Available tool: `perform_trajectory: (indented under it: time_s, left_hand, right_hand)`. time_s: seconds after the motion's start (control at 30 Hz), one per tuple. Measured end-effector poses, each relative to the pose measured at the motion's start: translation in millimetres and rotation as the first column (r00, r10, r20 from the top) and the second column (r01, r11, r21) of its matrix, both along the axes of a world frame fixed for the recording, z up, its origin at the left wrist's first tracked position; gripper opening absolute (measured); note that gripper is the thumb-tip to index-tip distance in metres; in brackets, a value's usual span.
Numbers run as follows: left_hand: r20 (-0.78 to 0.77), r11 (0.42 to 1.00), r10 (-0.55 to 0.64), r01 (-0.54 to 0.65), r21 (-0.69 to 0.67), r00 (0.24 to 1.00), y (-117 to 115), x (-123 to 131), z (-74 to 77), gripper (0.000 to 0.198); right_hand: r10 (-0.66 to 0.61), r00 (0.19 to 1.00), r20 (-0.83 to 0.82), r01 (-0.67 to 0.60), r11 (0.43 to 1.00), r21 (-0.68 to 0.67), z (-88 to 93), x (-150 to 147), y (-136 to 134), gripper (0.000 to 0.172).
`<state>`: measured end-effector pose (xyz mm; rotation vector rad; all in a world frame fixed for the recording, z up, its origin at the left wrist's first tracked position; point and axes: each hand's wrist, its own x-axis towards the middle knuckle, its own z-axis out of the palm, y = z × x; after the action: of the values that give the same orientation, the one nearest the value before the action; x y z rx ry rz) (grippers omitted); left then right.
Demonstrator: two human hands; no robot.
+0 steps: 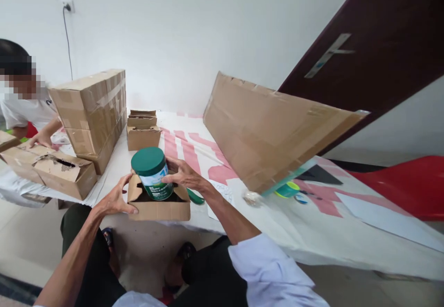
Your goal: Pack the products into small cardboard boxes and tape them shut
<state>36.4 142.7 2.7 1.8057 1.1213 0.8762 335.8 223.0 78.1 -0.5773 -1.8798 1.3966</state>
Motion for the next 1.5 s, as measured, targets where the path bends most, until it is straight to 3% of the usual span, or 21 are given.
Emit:
perform_trajectory:
  time_s: [0.13, 0.27, 0.43, 0.57, 0.67, 0.77, 0.9, 1.07, 1.23, 1.33, 1.4, 1.5]
  left_hand:
    - [-0.095, 1.000, 0.005, -0.004, 0.003, 0.995, 5.8, 3.1, 9.1, 0.129]
    - [0.024, 0.980, 0.156, -0.158, 0.124, 0.987, 10.4, 9.6, 35.6, 0.107]
    - [0.197, 0.981, 0.015, -0.053, 0.186, 0.980, 20.9, 50.8, 75.6, 0.124]
    - [0.339, 0.957, 0.033, -0.127, 0.260, 0.940, 36.4, 71.9, 95.6, 0.128]
    - [0.398, 0.944, 0.037, -0.162, 0.286, 0.917, 51.3, 71.5, 106.5, 0.125]
    - [0.446, 0.937, 0.055, -0.201, 0.286, 0.893, 68.4, 68.4, 113.3, 0.117]
    - [0.442, 0.952, 0.048, -0.175, 0.253, 0.896, 90.9, 65.2, 107.8, 0.105]
    - [0.393, 0.992, 0.028, -0.072, 0.098, 0.919, 111.7, 57.6, 82.7, 0.106]
    - [0.384, 0.996, 0.086, -0.090, -0.007, 0.919, 119.4, 52.9, 57.6, 0.105]
    - [0.374, 0.990, 0.141, -0.120, -0.079, 0.917, 118.5, 52.5, 44.7, 0.104]
    - [0.372, 0.986, 0.160, -0.132, -0.101, 0.914, 117.6, 53.0, 38.1, 0.101]
    - [0.380, 0.985, 0.168, -0.138, -0.105, 0.910, 118.8, 54.5, 34.1, 0.100]
  right_hand:
    - [-0.076, 0.991, -0.109, 0.070, 0.996, -0.062, 15.5, 10.0, 1.4, 0.077]
    - [-0.133, 0.970, -0.202, 0.116, 0.989, -0.097, 16.7, 8.4, 1.7, 0.073]
    - [-0.206, 0.926, -0.317, 0.173, 0.977, -0.127, 16.4, -17.8, 3.6, 0.082]
    - [-0.256, 0.902, -0.348, 0.275, 0.961, 0.005, 34.1, -34.4, 3.0, 0.080]
    - [-0.259, 0.904, -0.341, 0.320, 0.937, 0.138, 46.7, -39.7, 3.7, 0.080]
    - [-0.269, 0.915, -0.301, 0.334, 0.923, 0.191, 45.5, -44.7, 13.2, 0.087]
    - [-0.263, 0.936, -0.235, 0.296, 0.948, 0.118, 25.8, -50.6, 40.9, 0.094]
    - [-0.278, 0.950, -0.142, 0.287, 0.957, 0.049, 1.5, -50.4, 67.8, 0.086]
    - [-0.269, 0.959, -0.087, 0.265, 0.963, -0.048, -24.0, -49.6, 70.0, 0.070]
    - [-0.281, 0.958, -0.060, 0.267, 0.947, -0.178, -42.0, -51.4, 70.0, 0.068]
    - [-0.295, 0.955, -0.041, 0.274, 0.924, -0.265, -50.6, -53.1, 71.9, 0.067]
    - [-0.313, 0.949, -0.033, 0.291, 0.912, -0.289, -54.5, -54.5, 74.8, 0.065]
